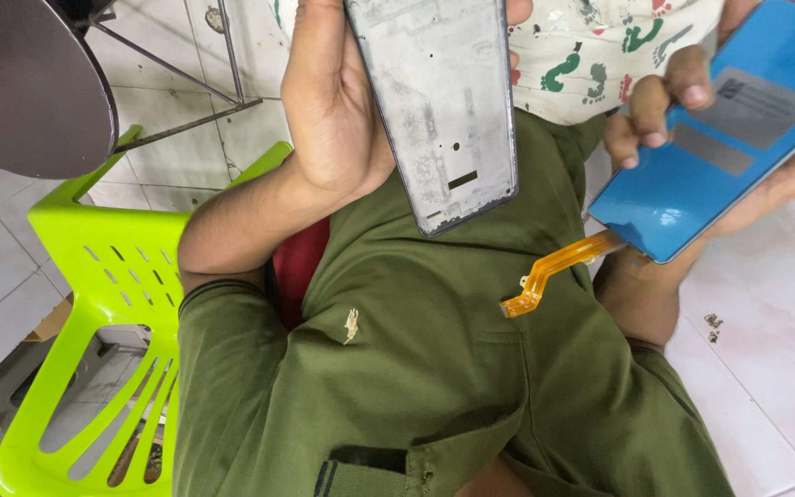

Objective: The person disassembles a smartphone by separating the screen from the chassis, then uses a metal tool to pry and adjust internal components. They repeatedly separate and reattach the screen assembly, manipulating the ribbon cable and frame edges.

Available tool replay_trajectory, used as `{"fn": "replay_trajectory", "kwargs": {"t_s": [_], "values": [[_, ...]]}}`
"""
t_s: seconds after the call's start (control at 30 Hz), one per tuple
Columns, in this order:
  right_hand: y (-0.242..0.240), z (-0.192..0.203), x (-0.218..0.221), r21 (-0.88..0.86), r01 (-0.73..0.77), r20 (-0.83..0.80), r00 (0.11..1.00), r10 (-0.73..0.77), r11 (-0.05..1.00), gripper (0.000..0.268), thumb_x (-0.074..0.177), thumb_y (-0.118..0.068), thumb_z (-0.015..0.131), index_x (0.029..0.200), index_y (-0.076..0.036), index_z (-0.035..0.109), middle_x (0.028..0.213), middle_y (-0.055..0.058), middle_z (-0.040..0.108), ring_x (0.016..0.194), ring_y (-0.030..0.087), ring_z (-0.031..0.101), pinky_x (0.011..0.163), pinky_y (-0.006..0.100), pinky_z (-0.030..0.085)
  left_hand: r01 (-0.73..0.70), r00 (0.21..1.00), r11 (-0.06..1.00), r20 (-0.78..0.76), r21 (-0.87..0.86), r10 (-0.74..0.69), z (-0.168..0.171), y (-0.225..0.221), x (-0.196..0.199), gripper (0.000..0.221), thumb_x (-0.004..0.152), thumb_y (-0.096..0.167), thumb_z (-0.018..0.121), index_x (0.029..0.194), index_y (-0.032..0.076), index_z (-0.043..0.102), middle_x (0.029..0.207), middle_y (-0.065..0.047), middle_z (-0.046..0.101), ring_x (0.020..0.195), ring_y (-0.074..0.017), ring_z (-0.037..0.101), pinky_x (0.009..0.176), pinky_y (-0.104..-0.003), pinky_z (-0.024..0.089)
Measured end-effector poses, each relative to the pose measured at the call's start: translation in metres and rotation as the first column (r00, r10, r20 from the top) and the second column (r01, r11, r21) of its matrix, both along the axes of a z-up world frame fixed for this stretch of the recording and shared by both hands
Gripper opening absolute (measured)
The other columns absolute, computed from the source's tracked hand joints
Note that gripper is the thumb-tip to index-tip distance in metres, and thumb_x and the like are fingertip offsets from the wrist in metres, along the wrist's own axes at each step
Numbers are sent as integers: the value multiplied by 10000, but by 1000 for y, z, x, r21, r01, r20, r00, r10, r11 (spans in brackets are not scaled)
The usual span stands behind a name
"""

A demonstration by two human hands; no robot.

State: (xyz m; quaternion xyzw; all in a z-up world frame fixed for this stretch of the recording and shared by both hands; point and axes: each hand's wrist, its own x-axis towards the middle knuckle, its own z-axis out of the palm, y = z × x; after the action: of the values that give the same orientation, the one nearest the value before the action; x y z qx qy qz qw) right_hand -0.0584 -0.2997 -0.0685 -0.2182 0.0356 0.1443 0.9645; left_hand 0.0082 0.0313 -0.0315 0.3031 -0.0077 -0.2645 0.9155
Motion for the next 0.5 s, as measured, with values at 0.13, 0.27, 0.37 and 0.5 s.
{"fn": "replay_trajectory", "kwargs": {"t_s": [0.13,0.27,0.37,0.5], "values": [[17,-2,-14,23,-23,-140,990,26,999,1033,925,-834,385,1616,-72,299,1123,104,600,886,243,595,765,402,483,25,999,999,-24,-21,-26,3,1,0,786,1194,592,142,1427,-53,525,1318,-237,651,1099,-319,681,1017,-441,554],[30,0,-21,-124,-38,-179,984,15,992,974,1026,-792,325,1600,-7,373,1095,141,618,876,255,626,768,387,503,39,999,999,-8,-23,-40,5,2,0,788,1178,607,133,1458,-32,500,1348,-237,642,1133,-302,671,1035,-425,545],[36,6,-19,-303,-51,-181,983,-5,951,1011,1026,-821,310,1574,25,383,1104,222,640,831,313,645,734,406,530,39,999,999,5,-28,-39,6,3,1,804,1166,618,132,1467,-24,513,1336,-229,647,1127,-295,675,1023,-422,556],[44,21,-22,-610,-61,-93,996,4,790,992,1032,-829,314,1536,22,397,1112,304,647,763,367,654,658,438,551,33,999,999,15,-33,-32,9,0,1,821,1158,615,130,1464,-26,542,1321,-210,649,1126,-282,673,1019,-411,562]]}}
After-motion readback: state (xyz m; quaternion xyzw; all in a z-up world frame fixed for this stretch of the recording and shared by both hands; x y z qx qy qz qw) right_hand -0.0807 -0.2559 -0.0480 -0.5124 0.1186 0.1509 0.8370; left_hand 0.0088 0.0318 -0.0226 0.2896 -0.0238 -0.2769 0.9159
